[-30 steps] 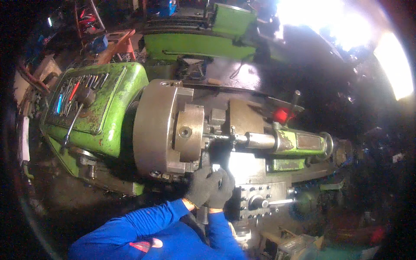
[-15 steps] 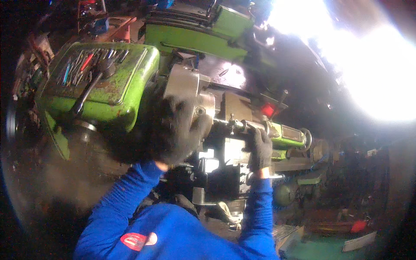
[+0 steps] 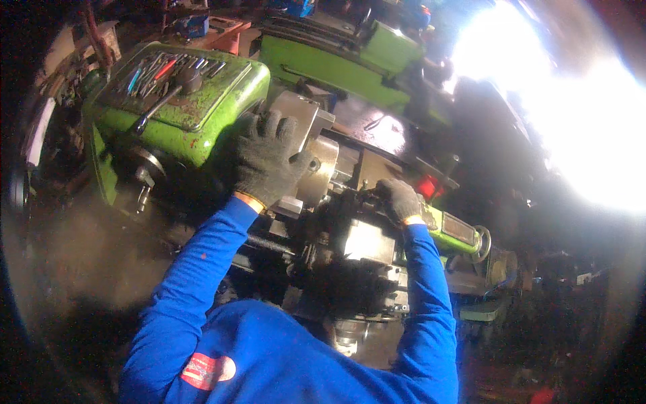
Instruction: The person operates a metal lathe, adjusting the chuck and tool post while the workpiece rotates. They use both hands to manipulate the machine controls and tooling, maintaining close contact with the rotating assembly throughout the clip.
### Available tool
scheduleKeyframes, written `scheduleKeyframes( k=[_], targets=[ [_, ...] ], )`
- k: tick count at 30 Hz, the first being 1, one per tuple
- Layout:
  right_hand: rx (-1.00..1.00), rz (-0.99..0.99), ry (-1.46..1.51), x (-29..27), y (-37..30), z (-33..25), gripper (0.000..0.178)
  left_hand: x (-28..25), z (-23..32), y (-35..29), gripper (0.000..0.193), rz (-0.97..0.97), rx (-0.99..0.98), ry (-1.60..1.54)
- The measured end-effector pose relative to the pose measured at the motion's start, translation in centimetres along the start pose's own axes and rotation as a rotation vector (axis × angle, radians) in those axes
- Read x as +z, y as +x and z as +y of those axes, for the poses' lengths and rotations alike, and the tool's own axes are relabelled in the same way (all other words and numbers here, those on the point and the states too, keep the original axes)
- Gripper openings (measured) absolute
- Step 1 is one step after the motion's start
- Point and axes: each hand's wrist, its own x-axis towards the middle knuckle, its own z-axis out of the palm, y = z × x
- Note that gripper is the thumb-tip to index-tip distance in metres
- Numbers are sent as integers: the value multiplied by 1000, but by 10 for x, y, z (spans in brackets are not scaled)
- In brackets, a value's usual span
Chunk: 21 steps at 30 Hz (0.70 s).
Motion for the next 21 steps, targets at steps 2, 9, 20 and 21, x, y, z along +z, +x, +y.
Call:
scheduleKeyframes(
  k=[2, 9, 20, 21],
  targets=[
    [-60, 14, -12, 5, 4, 6, 17, -2, 5, -2, 62, 19, -12, 14],
    [-281, -40, -156, -1, 18, 17, 23, -2, 8, -7, 64, -16, -51, 31],
    [-336, -77, -172, -14, 25, 16, 17, -6, 9, -3, 62, -21, -43, 19],
    [-253, -111, -119, -8, 22, 19, 18, -6, 10, -2, 61, -12, -35, 13]
  ],
)
